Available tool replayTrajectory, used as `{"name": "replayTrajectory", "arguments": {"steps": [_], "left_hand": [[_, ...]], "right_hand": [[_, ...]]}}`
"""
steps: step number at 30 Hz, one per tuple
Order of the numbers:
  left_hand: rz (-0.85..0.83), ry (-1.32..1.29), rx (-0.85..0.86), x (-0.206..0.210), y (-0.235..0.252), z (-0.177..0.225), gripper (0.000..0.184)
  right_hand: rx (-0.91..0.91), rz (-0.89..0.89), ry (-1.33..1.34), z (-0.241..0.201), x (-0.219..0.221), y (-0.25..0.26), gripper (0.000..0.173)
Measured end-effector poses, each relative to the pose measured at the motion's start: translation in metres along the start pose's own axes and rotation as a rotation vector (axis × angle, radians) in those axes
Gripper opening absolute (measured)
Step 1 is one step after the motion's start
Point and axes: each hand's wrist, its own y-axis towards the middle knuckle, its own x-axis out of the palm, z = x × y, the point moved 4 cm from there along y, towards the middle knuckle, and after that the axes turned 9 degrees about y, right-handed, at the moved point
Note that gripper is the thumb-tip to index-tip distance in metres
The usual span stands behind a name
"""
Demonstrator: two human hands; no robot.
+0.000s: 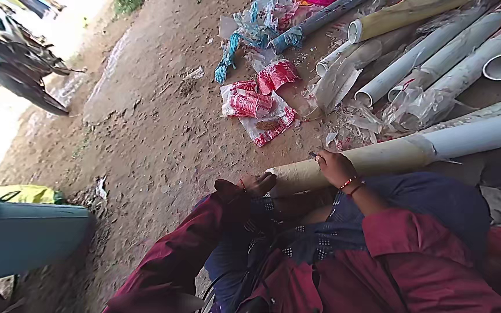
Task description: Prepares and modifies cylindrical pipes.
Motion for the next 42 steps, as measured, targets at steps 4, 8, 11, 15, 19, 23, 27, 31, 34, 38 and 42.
{"name": "replayTrajectory", "arguments": {"steps": [4, 8, 11, 15, 19, 23, 27, 31, 34, 38, 42], "left_hand": [[-0.162, -0.146, -0.25, -0.006, 0.025, -0.01, 0.018], [-0.178, -0.462, -0.321, -0.005, 0.011, -0.015, 0.022], [-0.025, -0.408, -0.219, 0.0, -0.014, -0.01, 0.017], [0.07, -0.274, -0.097, 0.005, -0.022, -0.008, 0.017], [0.102, -0.228, -0.151, 0.005, -0.02, -0.004, 0.017], [-0.167, -0.407, -0.768, -0.006, -0.014, 0.002, 0.029], [0.035, -0.94, -1.517, 0.005, -0.029, 0.022, 0.039], [-0.134, -1.044, -1.486, 0.004, -0.031, 0.042, 0.035], [-0.048, -1.173, -1.539, 0.013, -0.035, 0.041, 0.03], [0.186, -1.523, -1.674, 0.015, -0.031, 0.044, 0.037], [0.33, -1.715, -1.736, 0.029, -0.031, 0.044, 0.037]], "right_hand": [[0.021, -0.008, 0.014, 0.004, 0.002, 0.003, 0.036], [0.06, -0.018, -0.02, 0.013, -0.001, 0.002, 0.038], [0.033, 0.0, -0.023, 0.007, -0.003, 0.004, 0.037], [-0.001, -0.006, -0.027, 0.002, 0.007, 0.007, 0.035], [0.035, -0.036, -0.07, 0.01, 0.01, 0.008, 0.037], [0.048, -0.009, -0.08, 0.013, 0.01, 0.007, 0.037], [0.011, 0.023, -0.077, 0.018, 0.015, 0.007, 0.036], [-0.128, 0.095, 0.012, 0.014, 0.029, 0.002, 0.034], [-0.269, 0.119, -0.019, 0.002, 0.052, -0.006, 0.033], [-0.532, 0.139, -0.256, -0.027, 0.09, -0.018, 0.032], [-0.843, 0.21, -0.52, -0.045, 0.129, -0.019, 0.026]]}}
